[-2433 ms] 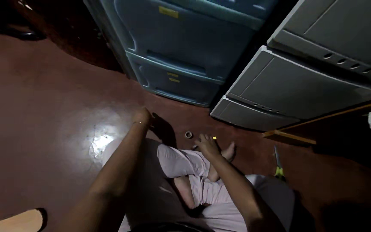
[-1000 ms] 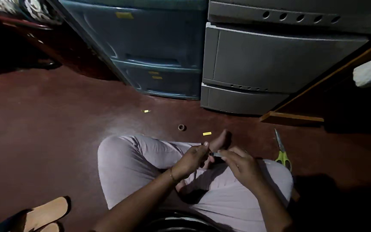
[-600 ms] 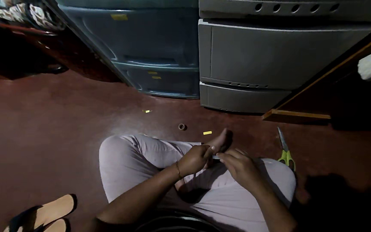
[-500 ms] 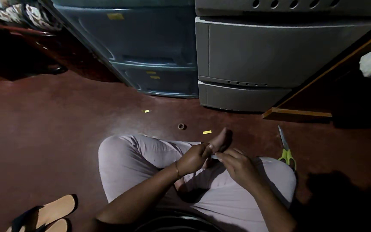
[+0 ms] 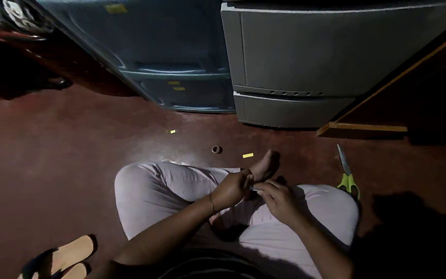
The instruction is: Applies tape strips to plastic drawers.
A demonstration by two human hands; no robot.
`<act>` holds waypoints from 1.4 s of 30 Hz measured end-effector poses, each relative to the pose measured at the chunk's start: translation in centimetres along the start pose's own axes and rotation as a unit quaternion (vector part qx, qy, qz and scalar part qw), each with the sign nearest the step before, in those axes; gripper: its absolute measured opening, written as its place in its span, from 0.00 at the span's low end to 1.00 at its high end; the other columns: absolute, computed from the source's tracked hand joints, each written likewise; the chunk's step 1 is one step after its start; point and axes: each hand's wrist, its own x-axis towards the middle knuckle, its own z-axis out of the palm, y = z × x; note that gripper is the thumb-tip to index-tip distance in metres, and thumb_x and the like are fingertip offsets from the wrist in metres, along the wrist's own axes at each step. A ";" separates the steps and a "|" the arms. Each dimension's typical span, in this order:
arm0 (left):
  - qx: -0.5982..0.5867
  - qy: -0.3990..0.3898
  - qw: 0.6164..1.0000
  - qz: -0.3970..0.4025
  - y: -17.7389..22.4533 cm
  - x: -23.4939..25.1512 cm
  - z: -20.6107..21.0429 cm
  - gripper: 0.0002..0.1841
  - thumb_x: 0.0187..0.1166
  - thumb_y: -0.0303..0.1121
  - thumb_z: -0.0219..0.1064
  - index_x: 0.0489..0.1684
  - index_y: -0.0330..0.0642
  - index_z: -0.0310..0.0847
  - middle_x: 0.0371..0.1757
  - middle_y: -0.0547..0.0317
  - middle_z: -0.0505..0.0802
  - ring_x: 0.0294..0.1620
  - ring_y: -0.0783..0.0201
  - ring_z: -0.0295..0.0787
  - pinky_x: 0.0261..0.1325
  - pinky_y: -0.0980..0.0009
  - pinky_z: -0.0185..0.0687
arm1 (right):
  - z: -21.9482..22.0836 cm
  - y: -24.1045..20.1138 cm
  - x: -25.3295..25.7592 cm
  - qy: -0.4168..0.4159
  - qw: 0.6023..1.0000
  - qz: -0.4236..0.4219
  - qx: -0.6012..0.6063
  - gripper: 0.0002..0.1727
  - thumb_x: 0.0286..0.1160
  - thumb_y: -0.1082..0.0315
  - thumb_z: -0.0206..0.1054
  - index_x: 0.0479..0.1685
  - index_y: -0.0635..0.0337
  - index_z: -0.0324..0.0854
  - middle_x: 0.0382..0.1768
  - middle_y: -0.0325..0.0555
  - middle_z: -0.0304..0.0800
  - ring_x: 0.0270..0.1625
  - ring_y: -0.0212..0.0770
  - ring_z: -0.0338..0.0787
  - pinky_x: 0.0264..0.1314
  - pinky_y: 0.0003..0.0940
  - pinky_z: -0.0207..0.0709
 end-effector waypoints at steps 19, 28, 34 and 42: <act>0.185 0.008 0.976 -0.118 -7.9 14.7 0.9 0.23 0.83 0.33 0.64 0.77 0.41 0.76 0.78 0.36 0.79 0.80 0.35 0.73 0.77 0.34 0.69 | -2.6 3.4 3.1 0.149 0.948 0.224 0.168 0.16 0.75 0.68 0.73 0.57 0.69 0.84 0.48 0.51 0.91 0.45 0.34 0.89 0.50 0.29 0.84; 0.088 0.046 0.993 -0.060 -9.3 10.9 0.0 0.21 0.88 0.37 0.61 0.71 0.32 0.75 0.63 0.35 0.88 0.67 0.40 0.86 0.73 0.42 0.77 | -2.6 3.3 3.4 0.151 0.945 0.226 0.183 0.14 0.75 0.71 0.73 0.55 0.70 0.83 0.48 0.52 0.91 0.46 0.34 0.88 0.51 0.30 0.83; -0.356 0.131 0.914 0.143 -1.3 2.4 -2.0 0.08 0.81 0.24 0.66 0.53 0.34 0.83 0.40 0.65 0.91 0.39 0.73 0.90 0.49 0.72 0.89 | -2.3 -1.5 3.1 0.225 0.938 0.124 0.233 0.14 0.67 0.74 0.75 0.51 0.70 0.85 0.46 0.41 0.93 0.42 0.20 0.88 0.46 0.15 0.83; -0.222 0.226 0.865 0.389 3.2 -3.7 -3.7 0.07 0.83 0.29 0.68 0.49 0.34 0.86 0.47 0.61 0.93 0.47 0.76 0.90 0.55 0.77 0.89 | -2.4 -8.4 3.8 0.296 0.918 -0.107 0.240 0.04 0.71 0.66 0.77 0.41 0.49 0.93 0.41 0.30 0.94 0.42 0.22 0.90 0.45 0.15 0.85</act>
